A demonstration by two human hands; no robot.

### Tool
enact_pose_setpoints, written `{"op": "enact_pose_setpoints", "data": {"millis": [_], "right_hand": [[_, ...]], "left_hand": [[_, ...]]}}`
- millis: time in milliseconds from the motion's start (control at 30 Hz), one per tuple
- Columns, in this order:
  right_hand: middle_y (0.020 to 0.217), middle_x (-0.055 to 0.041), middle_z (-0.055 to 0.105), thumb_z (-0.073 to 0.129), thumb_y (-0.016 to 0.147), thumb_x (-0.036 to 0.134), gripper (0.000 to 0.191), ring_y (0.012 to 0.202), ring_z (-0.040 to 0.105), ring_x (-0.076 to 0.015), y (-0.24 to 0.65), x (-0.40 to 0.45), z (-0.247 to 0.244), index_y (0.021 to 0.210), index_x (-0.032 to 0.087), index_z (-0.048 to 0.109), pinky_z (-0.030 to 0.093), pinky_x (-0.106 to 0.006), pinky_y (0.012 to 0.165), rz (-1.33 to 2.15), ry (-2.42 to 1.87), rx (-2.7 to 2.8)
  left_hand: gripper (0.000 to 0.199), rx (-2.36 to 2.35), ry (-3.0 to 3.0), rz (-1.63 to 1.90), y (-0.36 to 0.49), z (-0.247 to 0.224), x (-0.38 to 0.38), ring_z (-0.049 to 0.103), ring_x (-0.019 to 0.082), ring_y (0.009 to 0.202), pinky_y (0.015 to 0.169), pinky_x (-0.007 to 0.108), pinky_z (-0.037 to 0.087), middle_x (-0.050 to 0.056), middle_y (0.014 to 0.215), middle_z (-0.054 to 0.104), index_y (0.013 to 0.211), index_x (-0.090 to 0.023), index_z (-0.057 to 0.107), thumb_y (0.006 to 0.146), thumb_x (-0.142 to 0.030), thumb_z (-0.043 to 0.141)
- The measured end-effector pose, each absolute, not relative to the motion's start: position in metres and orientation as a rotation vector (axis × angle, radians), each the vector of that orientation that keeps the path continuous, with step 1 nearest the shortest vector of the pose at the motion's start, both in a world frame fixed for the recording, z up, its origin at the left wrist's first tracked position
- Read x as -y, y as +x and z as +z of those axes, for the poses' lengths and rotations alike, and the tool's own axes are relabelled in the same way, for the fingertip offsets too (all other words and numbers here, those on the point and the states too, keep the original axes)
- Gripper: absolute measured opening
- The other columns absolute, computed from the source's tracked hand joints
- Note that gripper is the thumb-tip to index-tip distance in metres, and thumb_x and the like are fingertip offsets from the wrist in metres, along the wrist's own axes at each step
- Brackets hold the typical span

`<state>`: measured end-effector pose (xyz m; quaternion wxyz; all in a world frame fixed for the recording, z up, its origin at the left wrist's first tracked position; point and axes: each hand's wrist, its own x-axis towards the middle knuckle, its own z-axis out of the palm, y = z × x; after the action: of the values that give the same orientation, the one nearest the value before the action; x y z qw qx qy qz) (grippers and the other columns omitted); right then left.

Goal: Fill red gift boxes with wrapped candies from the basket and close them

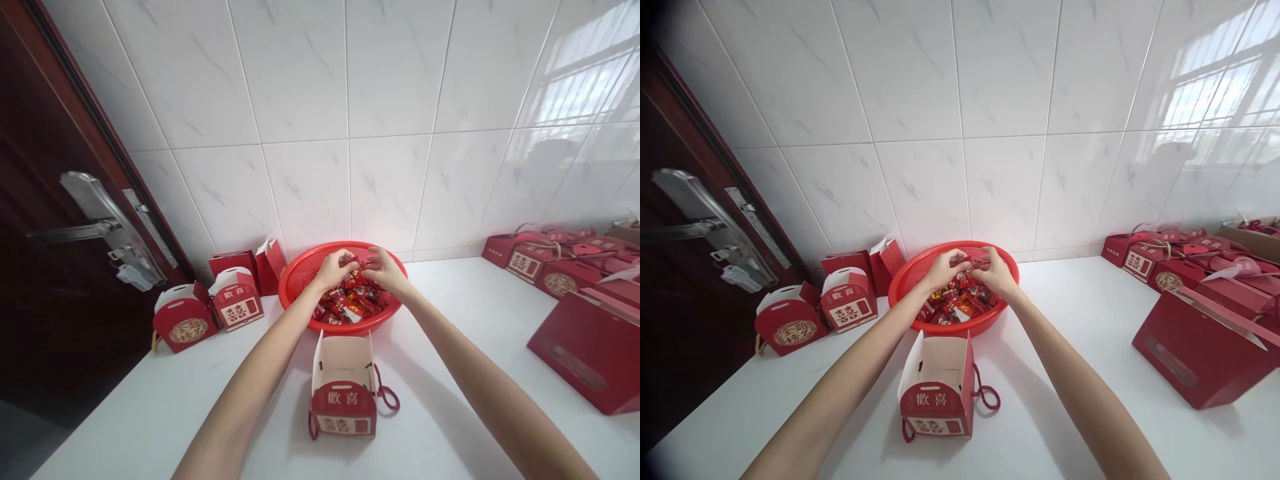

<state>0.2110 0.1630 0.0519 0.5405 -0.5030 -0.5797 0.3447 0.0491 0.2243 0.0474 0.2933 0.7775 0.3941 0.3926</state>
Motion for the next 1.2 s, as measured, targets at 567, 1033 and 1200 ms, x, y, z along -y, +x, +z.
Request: {"op": "enact_pose_setpoints", "data": {"millis": [567, 1033, 1200], "right_hand": [[0.065, 0.0012, 0.07, 0.06, 0.064, 0.018, 0.017, 0.05, 0.06, -0.0153, 0.219, -0.183, 0.046, 0.08, 0.022, 0.055, 0.043, -0.024, 0.042, 1.051, -1.117, 0.951], [0.061, 0.0035, 0.068, 0.062, 0.061, 0.021, 0.017, 0.05, 0.06, -0.0145, 0.218, -0.187, 0.044, 0.075, 0.023, 0.052, 0.044, -0.022, 0.042, 1.105, -1.045, 0.847], [0.061, 0.0033, 0.068, 0.06, 0.062, 0.02, 0.017, 0.046, 0.056, -0.0126, 0.219, -0.187, 0.045, 0.076, 0.023, 0.052, 0.041, -0.021, 0.04, 1.083, -1.067, 0.831]], "left_hand": [[0.026, -1.515, 2.205, 0.76, 0.043, 0.036, -0.239, 0.066, 0.025, 0.108, 0.097, 0.036, 0.05, 0.01, 0.111, 0.073, 0.1, -0.017, 0.071, 0.086, -0.007, 0.051], [0.049, -1.442, 2.371, 0.377, 0.058, 0.044, -0.238, 0.061, 0.035, 0.118, 0.102, 0.043, 0.046, 0.009, 0.121, 0.065, 0.126, -0.028, 0.067, 0.079, -0.037, 0.077], [0.028, -1.32, 2.262, 0.384, 0.06, 0.051, -0.264, 0.065, 0.025, 0.106, 0.092, 0.041, 0.056, 0.007, 0.121, 0.066, 0.118, -0.021, 0.067, 0.096, -0.038, 0.062]]}}
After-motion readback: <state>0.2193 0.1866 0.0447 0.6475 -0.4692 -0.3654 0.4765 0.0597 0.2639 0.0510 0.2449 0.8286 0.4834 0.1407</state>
